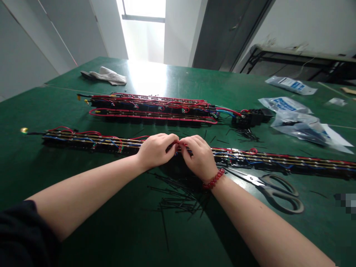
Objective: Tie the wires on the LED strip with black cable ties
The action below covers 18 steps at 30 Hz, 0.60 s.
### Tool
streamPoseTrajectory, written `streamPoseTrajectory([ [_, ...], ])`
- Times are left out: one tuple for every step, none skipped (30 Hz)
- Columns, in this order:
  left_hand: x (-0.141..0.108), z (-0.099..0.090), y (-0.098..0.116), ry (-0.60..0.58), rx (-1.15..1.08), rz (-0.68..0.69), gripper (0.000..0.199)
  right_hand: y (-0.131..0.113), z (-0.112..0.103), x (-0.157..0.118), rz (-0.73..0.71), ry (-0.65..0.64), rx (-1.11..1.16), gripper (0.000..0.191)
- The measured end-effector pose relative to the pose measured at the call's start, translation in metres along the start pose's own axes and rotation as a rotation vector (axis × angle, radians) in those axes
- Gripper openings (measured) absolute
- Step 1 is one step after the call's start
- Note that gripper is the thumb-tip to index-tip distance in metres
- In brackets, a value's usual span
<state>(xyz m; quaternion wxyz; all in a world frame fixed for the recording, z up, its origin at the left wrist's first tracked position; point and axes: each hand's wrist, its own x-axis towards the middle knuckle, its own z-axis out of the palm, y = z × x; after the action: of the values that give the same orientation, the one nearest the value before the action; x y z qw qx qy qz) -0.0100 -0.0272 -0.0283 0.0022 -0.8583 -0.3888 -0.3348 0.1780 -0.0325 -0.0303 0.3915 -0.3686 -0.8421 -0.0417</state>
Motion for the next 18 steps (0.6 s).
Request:
streamPoseTrajectory([
  [0.0001, -0.0001, 0.0002, -0.001, -0.005, -0.011, 0.012, 0.0000, 0.0000, 0.0000, 0.003, 0.000, 0.003, 0.012],
  [0.0003, -0.0002, 0.0004, -0.001, -0.013, -0.024, 0.012, 0.0000, -0.0001, 0.0000, 0.005, -0.002, 0.006, 0.013],
  [0.0004, -0.0003, 0.0006, -0.002, -0.021, -0.039, 0.011, 0.0001, -0.0002, 0.0000, 0.007, -0.005, 0.010, 0.013],
  [0.0005, -0.0004, 0.0008, -0.003, -0.027, -0.052, 0.011, 0.0000, -0.0004, 0.0000, 0.009, -0.009, 0.014, 0.013],
  [0.0006, -0.0005, 0.0010, -0.005, -0.032, -0.062, 0.011, 0.0000, -0.0005, 0.0000, 0.012, -0.013, 0.015, 0.012],
  [0.0007, -0.0005, 0.0010, -0.008, -0.035, -0.067, 0.011, -0.0001, -0.0006, 0.0001, 0.015, -0.015, 0.012, 0.012],
  [0.0007, -0.0006, 0.0011, -0.012, -0.037, -0.068, 0.011, -0.0002, -0.0007, 0.0001, 0.017, -0.017, 0.006, 0.011],
  [0.0008, -0.0007, 0.0010, -0.016, -0.040, -0.065, 0.012, -0.0003, -0.0008, 0.0002, 0.019, -0.018, -0.002, 0.010],
  [0.0008, -0.0007, 0.0009, -0.020, -0.044, -0.061, 0.012, -0.0004, -0.0007, 0.0002, 0.020, -0.017, -0.009, 0.010],
  [0.0009, -0.0007, 0.0008, -0.023, -0.046, -0.058, 0.012, -0.0005, -0.0007, 0.0002, 0.019, -0.016, -0.016, 0.009],
  [0.0009, -0.0006, 0.0007, -0.025, -0.047, -0.055, 0.012, -0.0005, -0.0005, 0.0001, 0.018, -0.013, -0.022, 0.009],
  [0.0010, -0.0005, 0.0006, -0.026, -0.046, -0.053, 0.012, -0.0005, -0.0004, 0.0000, 0.018, -0.011, -0.028, 0.009],
  [0.0010, -0.0004, 0.0004, -0.027, -0.044, -0.053, 0.012, -0.0004, -0.0003, -0.0002, 0.019, -0.011, -0.033, 0.009],
  [0.0011, -0.0003, 0.0003, -0.028, -0.040, -0.052, 0.013, -0.0003, -0.0001, -0.0003, 0.021, -0.013, -0.038, 0.008],
  [0.0011, -0.0001, 0.0002, -0.028, -0.034, -0.050, 0.013, -0.0002, 0.0001, -0.0005, 0.024, -0.016, -0.043, 0.009],
  [0.0011, 0.0001, 0.0001, -0.029, -0.028, -0.047, 0.013, -0.0001, 0.0002, -0.0006, 0.028, -0.021, -0.047, 0.009],
  [0.0011, 0.0003, 0.0000, -0.028, -0.021, -0.045, 0.014, 0.0000, 0.0004, -0.0007, 0.031, -0.026, -0.051, 0.009],
  [0.0011, 0.0006, -0.0002, -0.028, -0.014, -0.043, 0.014, 0.0000, 0.0006, -0.0008, 0.036, -0.031, -0.053, 0.009],
])
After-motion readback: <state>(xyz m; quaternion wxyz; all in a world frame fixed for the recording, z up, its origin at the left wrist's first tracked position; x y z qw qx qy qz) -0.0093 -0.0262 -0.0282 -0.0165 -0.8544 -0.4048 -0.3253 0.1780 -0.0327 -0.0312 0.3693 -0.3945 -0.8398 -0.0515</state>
